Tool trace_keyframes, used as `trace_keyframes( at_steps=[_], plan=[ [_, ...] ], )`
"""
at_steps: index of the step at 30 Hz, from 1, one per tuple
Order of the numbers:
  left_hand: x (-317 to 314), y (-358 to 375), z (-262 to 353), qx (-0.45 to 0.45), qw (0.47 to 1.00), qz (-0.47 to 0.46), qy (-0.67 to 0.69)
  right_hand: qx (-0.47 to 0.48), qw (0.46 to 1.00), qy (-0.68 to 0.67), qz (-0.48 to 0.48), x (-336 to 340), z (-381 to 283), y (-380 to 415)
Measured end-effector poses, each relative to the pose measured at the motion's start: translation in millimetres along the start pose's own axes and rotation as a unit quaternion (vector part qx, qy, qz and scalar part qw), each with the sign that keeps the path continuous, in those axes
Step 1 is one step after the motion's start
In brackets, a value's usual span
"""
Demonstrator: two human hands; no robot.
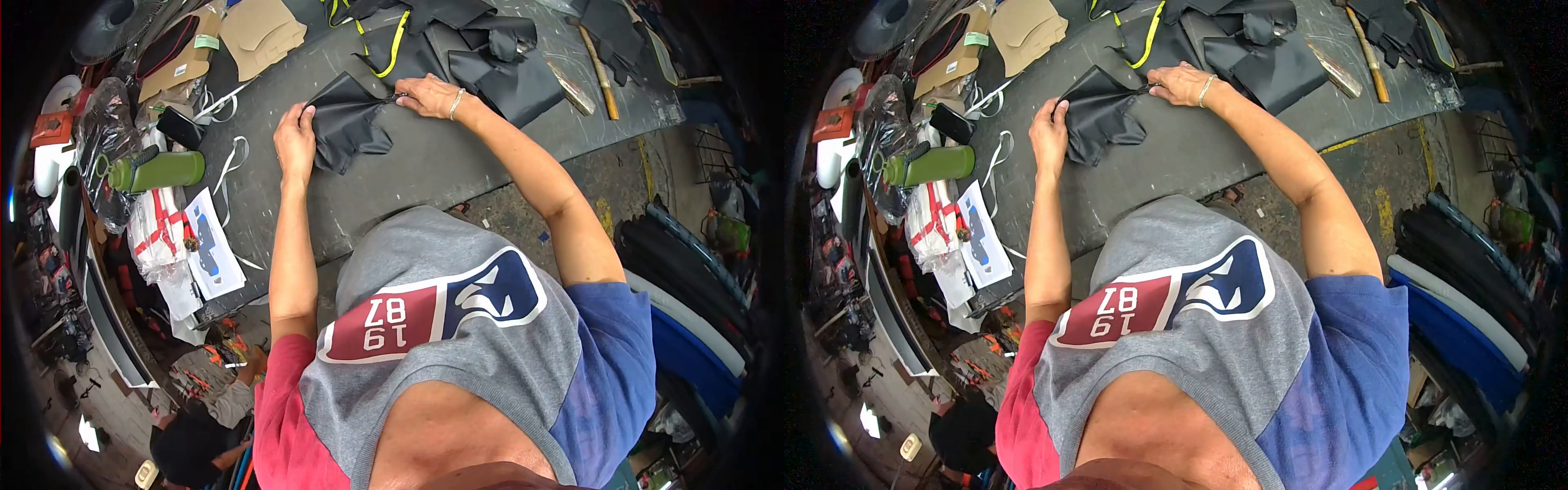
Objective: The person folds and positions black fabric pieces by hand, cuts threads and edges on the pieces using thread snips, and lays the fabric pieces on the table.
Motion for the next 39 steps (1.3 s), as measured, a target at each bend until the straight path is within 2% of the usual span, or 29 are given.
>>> trace_keyframes(
  at_steps=[9,15,16,19,20,21,23,24,28,29,30,31,33,34,35,37,39],
  plan=[
    [2.8,-1.5,6.7,0.012,1.0,-0.014,0.006,-0.006,1.0,0.022,0.01,-7.2,-2.3,-1.3],
    [16.2,-3.2,2.3,0.032,0.999,0.034,0.012,-0.015,1.0,0.01,0.007,-7.0,-0.5,-1.9],
    [20.5,-3.9,-1.0,0.039,0.998,0.053,0.006,-0.013,1.0,0.003,0.012,-7.7,-0.5,-2.1],
    [36.3,-3.7,-9.2,0.14,0.985,0.01,0.098,-0.031,0.996,-0.046,0.071,-7.9,-3.4,-5.4],
    [34.6,-0.8,-20.6,0.147,0.964,-0.01,0.222,-0.049,0.982,-0.15,0.105,-9.2,-5.5,-7.8],
    [35.5,3.6,-23.7,0.165,0.946,-0.011,0.279,-0.069,0.955,-0.254,0.138,-9.9,-10.0,-9.7],
    [31.2,8.5,-28.4,0.197,0.897,-0.009,0.394,-0.105,0.868,-0.445,0.197,-8.4,-14.9,-14.7],
    [38.1,14.5,-16.7,0.214,0.892,-0.028,0.398,-0.087,0.806,-0.543,0.216,7.8,-42.9,-2.5],
    [34.4,30.3,-3.4,0.259,0.865,-0.06,0.426,-0.157,0.804,-0.557,0.134,19.8,-106.1,30.7],
    [34.4,32.7,5.2,0.255,0.863,-0.077,0.43,-0.156,0.793,-0.579,0.113,14.0,-109.8,32.9],
    [35.4,33.9,14.1,0.248,0.861,-0.093,0.434,-0.165,0.765,-0.606,0.141,8.0,-112.7,36.1],
    [37.5,35.4,22.6,0.269,0.784,-0.093,0.552,-0.173,0.736,-0.633,0.168,4.1,-114.1,38.0],
    [42.2,38.0,35.0,0.292,0.585,-0.089,0.751,-0.158,0.662,-0.694,0.238,4.6,-110.4,42.6],
    [28.0,42.3,23.6,0.283,0.567,-0.109,0.766,-0.15,0.62,-0.72,0.272,7.7,-110.7,45.5],
    [14.0,46.4,12.6,0.273,0.549,-0.129,0.779,-0.16,0.616,-0.71,0.302,10.9,-112.9,48.3],
    [1.2,69.3,59.4,0.198,0.51,-0.264,0.794,-0.18,0.603,-0.688,0.36,26.5,-128.3,55.6],
    [-18.5,86.6,82.4,0.117,0.64,-0.275,0.708,-0.197,0.591,-0.696,0.357,28.3,-133.9,61.8]
  ],
)
Point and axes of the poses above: each hand's wrist, its own y-axis away from the middle knuckle, its own x-axis out of the back of the hand, z = x × y, the point moved 1 cm from there along -y, towards the middle knuckle, and after that the axes turned 1 degree about -z, right-handed, at the moved point
